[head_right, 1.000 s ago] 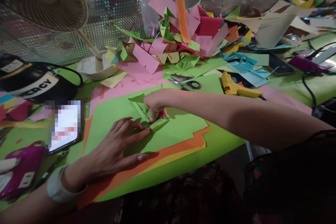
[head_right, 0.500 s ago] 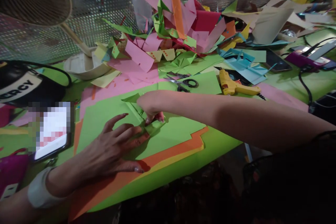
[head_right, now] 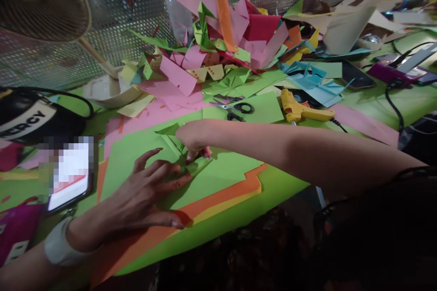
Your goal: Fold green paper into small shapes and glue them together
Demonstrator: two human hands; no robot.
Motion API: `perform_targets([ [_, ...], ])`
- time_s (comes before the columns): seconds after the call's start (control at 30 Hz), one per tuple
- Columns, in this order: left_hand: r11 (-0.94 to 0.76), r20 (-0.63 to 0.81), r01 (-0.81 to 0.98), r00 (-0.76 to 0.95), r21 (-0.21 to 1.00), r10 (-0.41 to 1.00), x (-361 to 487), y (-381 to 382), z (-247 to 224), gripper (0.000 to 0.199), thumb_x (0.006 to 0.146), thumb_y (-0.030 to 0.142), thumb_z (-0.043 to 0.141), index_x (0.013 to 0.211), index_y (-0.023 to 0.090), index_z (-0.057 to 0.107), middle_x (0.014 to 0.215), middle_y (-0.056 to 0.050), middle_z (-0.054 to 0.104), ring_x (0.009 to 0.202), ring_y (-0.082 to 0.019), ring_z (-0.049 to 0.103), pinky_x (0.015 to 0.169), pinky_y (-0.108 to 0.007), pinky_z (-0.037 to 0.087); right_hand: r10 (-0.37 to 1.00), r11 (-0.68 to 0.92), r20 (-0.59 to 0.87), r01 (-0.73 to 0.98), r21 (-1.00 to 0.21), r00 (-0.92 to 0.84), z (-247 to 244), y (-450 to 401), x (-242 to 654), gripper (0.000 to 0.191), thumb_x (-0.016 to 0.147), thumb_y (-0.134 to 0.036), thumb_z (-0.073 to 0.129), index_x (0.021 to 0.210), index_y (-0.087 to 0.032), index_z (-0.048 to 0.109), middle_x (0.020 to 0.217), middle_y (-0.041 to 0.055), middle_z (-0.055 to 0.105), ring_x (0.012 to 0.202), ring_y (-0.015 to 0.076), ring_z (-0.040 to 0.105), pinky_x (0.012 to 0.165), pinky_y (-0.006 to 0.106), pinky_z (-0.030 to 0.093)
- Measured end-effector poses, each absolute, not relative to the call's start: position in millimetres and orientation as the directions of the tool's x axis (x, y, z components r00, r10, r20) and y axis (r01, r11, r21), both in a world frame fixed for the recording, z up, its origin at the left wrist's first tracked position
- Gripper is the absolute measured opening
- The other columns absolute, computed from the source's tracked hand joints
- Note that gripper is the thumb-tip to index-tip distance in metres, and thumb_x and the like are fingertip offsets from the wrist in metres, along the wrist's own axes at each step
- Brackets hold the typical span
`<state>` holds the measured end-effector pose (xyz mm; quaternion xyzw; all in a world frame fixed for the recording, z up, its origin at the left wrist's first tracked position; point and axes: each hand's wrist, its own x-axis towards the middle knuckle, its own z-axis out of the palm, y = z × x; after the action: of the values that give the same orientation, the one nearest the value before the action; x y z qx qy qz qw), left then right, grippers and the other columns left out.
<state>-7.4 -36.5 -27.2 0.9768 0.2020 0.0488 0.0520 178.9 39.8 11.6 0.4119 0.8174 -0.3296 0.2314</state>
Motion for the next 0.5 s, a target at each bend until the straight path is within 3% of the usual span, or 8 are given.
perform_targets([
  [0.17, -0.92, 0.012, 0.373, 0.926, 0.119, 0.377, -5, -35, -23, 0.081, 0.071, 0.082, 0.041, 0.123, 0.023, 0.059, 0.103, -0.005, 0.065, 0.096, -0.024, 0.056, 0.112, -0.05, 0.009, 0.503, 0.408, -0.68, 0.84, -0.357, -0.533, 16, 39, 179, 0.032, 0.082, -0.035, 0.068, 0.094, -0.006, 0.067, 0.062, 0.0014, 0.065, 0.058, 0.0155, 0.062, 0.063, 0.027, 0.043],
  [0.33, -0.92, 0.054, 0.366, 0.925, 0.138, 0.376, -9, -36, -17, 0.078, 0.072, 0.08, 0.045, 0.125, 0.025, 0.058, 0.102, -0.005, 0.064, 0.097, -0.025, 0.057, 0.113, -0.053, 0.009, 0.495, 0.43, -0.667, 0.824, -0.369, -0.557, 19, 37, 182, 0.031, 0.083, -0.038, 0.065, 0.082, -0.007, 0.068, 0.061, 0.0017, 0.064, 0.058, 0.0147, 0.061, 0.063, 0.027, 0.043],
  [0.5, -0.893, 0.21, 0.4, 0.873, 0.205, 0.44, -11, -46, -12, 0.052, 0.085, 0.06, 0.052, 0.111, 0.016, 0.063, 0.094, -0.007, 0.065, 0.09, -0.023, 0.06, 0.107, -0.048, 0.028, 0.484, 0.447, -0.65, 0.805, -0.39, -0.585, 14, 39, 184, 0.032, 0.083, -0.04, 0.065, 0.072, -0.009, 0.067, 0.054, -0.0006, 0.061, 0.058, 0.0135, 0.06, 0.062, 0.025, 0.042],
])
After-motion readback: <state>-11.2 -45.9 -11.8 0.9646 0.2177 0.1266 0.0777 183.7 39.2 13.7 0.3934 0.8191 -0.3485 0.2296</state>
